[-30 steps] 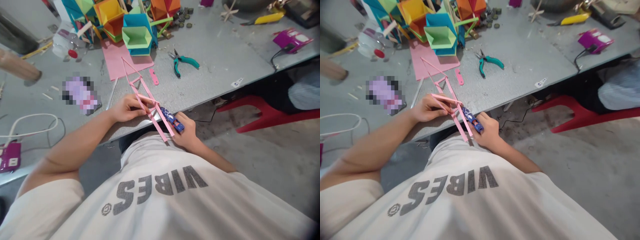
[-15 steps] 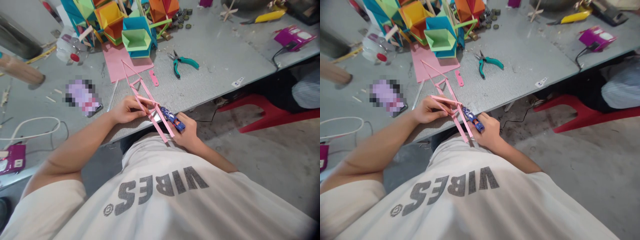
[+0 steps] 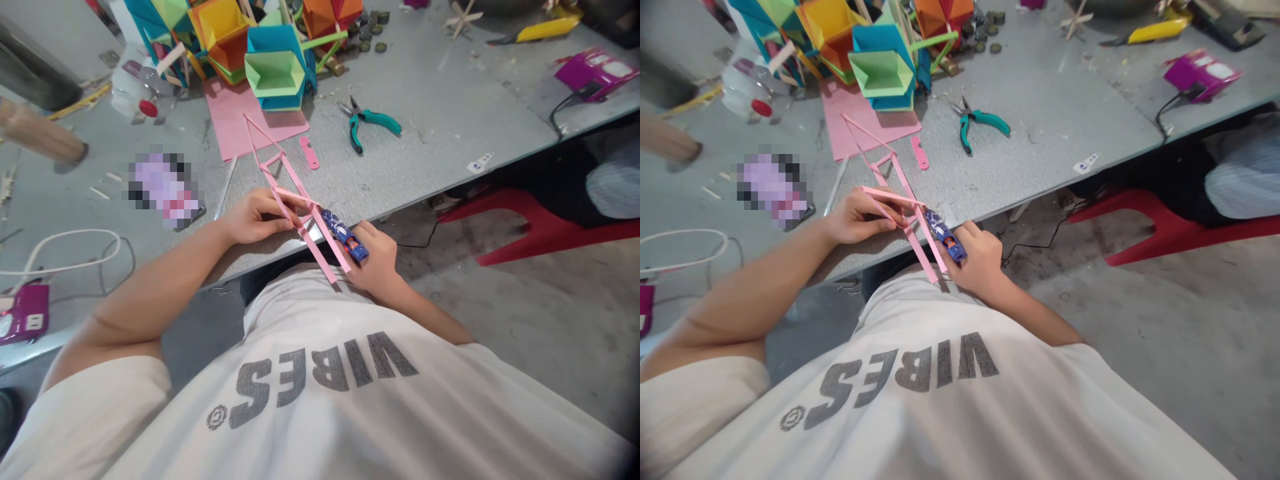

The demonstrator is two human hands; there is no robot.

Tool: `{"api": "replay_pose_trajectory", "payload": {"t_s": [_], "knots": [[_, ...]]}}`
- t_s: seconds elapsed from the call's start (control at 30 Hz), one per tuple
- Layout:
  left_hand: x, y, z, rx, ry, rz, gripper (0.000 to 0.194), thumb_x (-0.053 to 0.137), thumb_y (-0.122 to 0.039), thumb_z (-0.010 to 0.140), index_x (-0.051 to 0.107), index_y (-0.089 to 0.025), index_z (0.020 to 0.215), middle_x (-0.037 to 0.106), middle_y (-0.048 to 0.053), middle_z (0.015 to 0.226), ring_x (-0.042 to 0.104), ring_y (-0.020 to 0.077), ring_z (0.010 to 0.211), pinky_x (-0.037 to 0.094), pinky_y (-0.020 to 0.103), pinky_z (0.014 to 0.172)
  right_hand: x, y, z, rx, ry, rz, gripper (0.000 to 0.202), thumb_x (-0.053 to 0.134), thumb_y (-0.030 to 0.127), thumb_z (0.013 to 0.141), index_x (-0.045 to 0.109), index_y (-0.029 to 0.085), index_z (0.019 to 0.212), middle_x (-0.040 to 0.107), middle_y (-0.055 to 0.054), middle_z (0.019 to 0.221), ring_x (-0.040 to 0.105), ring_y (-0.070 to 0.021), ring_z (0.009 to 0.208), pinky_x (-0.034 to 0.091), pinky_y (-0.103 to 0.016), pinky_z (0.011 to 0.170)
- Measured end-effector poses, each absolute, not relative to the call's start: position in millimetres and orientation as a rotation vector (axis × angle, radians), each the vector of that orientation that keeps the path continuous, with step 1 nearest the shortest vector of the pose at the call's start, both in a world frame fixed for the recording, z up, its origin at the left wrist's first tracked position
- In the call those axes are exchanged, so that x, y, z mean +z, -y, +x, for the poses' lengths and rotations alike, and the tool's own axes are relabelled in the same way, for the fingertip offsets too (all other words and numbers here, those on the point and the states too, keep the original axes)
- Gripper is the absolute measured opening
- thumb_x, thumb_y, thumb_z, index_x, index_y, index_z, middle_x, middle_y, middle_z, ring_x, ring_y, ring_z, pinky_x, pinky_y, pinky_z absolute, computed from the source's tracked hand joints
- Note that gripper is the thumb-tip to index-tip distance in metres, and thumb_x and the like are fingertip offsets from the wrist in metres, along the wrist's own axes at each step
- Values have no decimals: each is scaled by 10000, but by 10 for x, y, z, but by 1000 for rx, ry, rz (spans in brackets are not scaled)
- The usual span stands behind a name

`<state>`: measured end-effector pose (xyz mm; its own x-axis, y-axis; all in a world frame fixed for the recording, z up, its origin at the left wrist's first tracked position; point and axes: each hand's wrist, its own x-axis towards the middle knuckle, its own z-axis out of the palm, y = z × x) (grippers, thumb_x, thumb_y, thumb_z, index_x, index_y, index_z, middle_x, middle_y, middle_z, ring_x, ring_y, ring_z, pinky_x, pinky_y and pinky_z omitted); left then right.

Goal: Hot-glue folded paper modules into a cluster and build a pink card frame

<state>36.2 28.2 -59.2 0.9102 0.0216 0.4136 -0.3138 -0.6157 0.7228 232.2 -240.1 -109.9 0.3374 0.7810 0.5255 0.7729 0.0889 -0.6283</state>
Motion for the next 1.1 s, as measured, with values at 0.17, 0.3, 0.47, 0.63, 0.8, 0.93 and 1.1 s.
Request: {"api": "replay_pose_trajectory", "payload": {"t_s": [0.17, 0.3, 0.47, 0.63, 0.8, 0.93, 1.1], "knots": [[-631, -293, 360, 510, 178, 2183, 228, 929, -499, 1072, 997, -283, 1099, 943, 175, 1340, 939, 290, 1179, 748, 353, 1048, -1176, 2437, 2358, -106, 1521, -1670, 138, 741, 390, 966, 738, 253, 982, 775, -80, 986, 605, -207, 734, 431, -388, 699], [-659, -300, 364, 524, 179, 2186, 213, 916, -489, 1085, 997, -293, 1105, 944, 166, 1335, 939, 281, 1184, 743, 350, 1064, -1197, 2468, 2386, -160, 1564, -1672, 135, 752, 343, 958, 789, 247, 1046, 811, -84, 1035, 649, -209, 751, 467, -389, 707], [-655, -294, 380, 524, 186, 2192, 239, 902, -507, 1089, 994, -286, 1097, 948, 169, 1303, 932, 294, 1196, 749, 371, 1049, -1127, 2494, 2446, -149, 1522, -1662, 165, 784, 419, 1038, 807, 257, 1064, 823, -86, 1045, 695, -216, 771, 509, -393, 713], [-658, -306, 405, 538, 188, 2205, 333, 901, -583, 1077, 988, -264, 1043, 943, 175, 1153, 917, 287, 1105, 746, 378, 990, -1112, 2547, 2479, 118, 1292, -1511, 226, 779, 475, 1112, 765, 273, 1010, 793, -76, 996, 724, -231, 837, 581, -401, 774], [-704, -334, 431, 602, 210, 2200, 372, 929, -642, 1044, 981, -276, 996, 925, 165, 1088, 900, 286, 1118, 728, 377, 1003, -1211, 2612, 2334, 623, 959, -1441, 374, 839, 655, 1100, 795, 284, 1094, 754, 6, 820, 705, -194, 710, 652, -389, 760], [-715, -336, 457, 608, 233, 2212, 380, 920, -640, 1052, 985, -270, 998, 928, 169, 1130, 901, 279, 1090, 730, 383, 1004, -1134, 2605, 2140, 818, 737, -1402, 501, 985, 710, 932, 762, 264, 977, 782, 1, 821, 752, -201, 702, 686, -388, 729], [-663, -291, 481, 625, 231, 2227, 366, 877, -614, 1093, 986, -273, 1016, 936, 160, 1159, 905, 280, 1133, 729, 377, 1007, -1044, 2578, 2070, 700, 638, -1408, 449, 1052, 580, 855, 747, 272, 968, 800, 11, 902, 777, -182, 791, 703, -374, 810]]}}
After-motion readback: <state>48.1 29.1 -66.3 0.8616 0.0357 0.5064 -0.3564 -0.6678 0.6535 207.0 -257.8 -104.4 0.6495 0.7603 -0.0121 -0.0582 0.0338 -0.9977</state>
